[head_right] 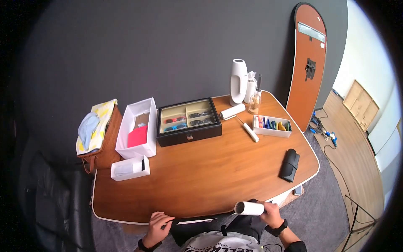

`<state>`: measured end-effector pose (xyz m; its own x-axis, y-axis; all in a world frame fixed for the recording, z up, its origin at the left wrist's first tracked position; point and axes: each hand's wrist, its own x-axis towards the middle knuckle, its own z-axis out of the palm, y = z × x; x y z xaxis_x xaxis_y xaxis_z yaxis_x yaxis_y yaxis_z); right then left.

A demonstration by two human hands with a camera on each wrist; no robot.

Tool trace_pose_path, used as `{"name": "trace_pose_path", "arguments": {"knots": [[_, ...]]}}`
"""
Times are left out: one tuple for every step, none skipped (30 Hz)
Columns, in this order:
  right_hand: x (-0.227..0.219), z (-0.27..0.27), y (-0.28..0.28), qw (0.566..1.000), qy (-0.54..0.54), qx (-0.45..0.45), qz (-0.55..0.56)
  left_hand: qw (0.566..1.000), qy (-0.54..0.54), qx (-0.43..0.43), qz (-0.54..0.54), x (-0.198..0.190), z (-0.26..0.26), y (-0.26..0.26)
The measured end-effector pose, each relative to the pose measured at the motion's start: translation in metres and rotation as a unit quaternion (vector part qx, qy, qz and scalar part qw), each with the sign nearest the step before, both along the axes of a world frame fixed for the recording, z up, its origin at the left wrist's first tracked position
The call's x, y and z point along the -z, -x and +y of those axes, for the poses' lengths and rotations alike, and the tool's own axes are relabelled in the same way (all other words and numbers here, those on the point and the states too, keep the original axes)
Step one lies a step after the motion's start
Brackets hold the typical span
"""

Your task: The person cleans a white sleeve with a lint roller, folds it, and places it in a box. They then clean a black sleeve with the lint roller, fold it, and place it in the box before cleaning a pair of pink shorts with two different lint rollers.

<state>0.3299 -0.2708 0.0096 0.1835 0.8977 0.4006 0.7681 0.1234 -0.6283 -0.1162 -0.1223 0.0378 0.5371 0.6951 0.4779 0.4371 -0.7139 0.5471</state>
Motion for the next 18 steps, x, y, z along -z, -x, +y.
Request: {"name": "trace_pose_path", "arguments": {"knots": [[0.005, 0.003, -0.014, 1.0, 0.026, 0.001, -0.008, 1.0, 0.02, -0.006, -0.012, -0.006, 0.008, -0.001], [-0.001, 0.013, -0.02, 0.999, 0.028, 0.011, 0.029, 0.999, 0.043, -0.012, -0.023, -0.014, 0.015, -0.003], [-0.017, 0.024, -0.028, 0.999, 0.046, 0.005, 0.018, 0.994, 0.102, -0.01, -0.035, -0.016, 0.028, -0.005], [-0.031, 0.041, -0.03, 0.998, 0.056, 0.011, 0.029, 0.991, 0.13, -0.008, -0.037, -0.018, 0.041, -0.009], [-0.024, 0.059, -0.047, 0.997, 0.075, 0.021, 0.031, 0.98, 0.193, -0.004, -0.039, -0.01, 0.058, -0.014], [-0.027, 0.08, -0.06, 0.997, 0.076, 0.003, 0.034, 0.967, 0.247, -0.015, -0.059, -0.017, 0.07, -0.025], [-0.041, 0.098, -0.055, 0.992, 0.082, 0.059, 0.076, 0.984, 0.172, -0.022, -0.041, 0.005, 0.087, -0.029], [-0.045, 0.112, -0.054, 0.993, 0.037, 0.086, 0.066, 0.98, 0.184, -0.064, 0.027, 0.011, 0.092, -0.033], [-0.03, 0.12, -0.07, 0.988, 0.058, 0.119, 0.074, 0.986, 0.074, -0.091, 0.115, 0.008, 0.09, -0.04], [-0.035, 0.122, -0.068, 0.987, 0.049, 0.138, 0.063, 0.985, 0.09, -0.091, 0.115, 0.007, 0.084, -0.045], [-0.04, 0.119, -0.062, 0.981, 0.043, 0.148, 0.116, 0.986, 0.04, -0.094, 0.129, 0.004, 0.077, -0.05], [-0.04, 0.114, -0.057, 0.972, 0.039, 0.159, 0.169, 0.985, -0.009, -0.096, 0.144, 0.007, 0.069, -0.053], [-0.033, 0.107, -0.054, 0.973, 0.029, 0.151, 0.172, 0.986, 0.023, -0.089, 0.136, 0.015, 0.06, -0.054], [-0.027, 0.095, -0.046, 0.972, 0.047, 0.153, 0.173, 0.985, 0.041, -0.088, 0.141, 0.02, 0.049, -0.056], [-0.028, 0.085, -0.03, 0.954, 0.046, 0.155, 0.251, 0.986, 0.028, -0.087, 0.142, 0.021, 0.04, -0.059], [-0.024, 0.077, -0.016, 0.931, 0.041, 0.158, 0.327, 0.986, 0.012, -0.084, 0.143, 0.022, 0.033, -0.063], [-0.015, 0.065, -0.006, 0.922, 0.074, 0.157, 0.346, 0.985, 0.024, -0.081, 0.153, 0.024, 0.027, -0.066], [-0.006, 0.056, 0.004, 0.915, 0.099, 0.171, 0.353, 0.984, 0.031, -0.076, 0.158, 0.026, 0.023, -0.07]]}}
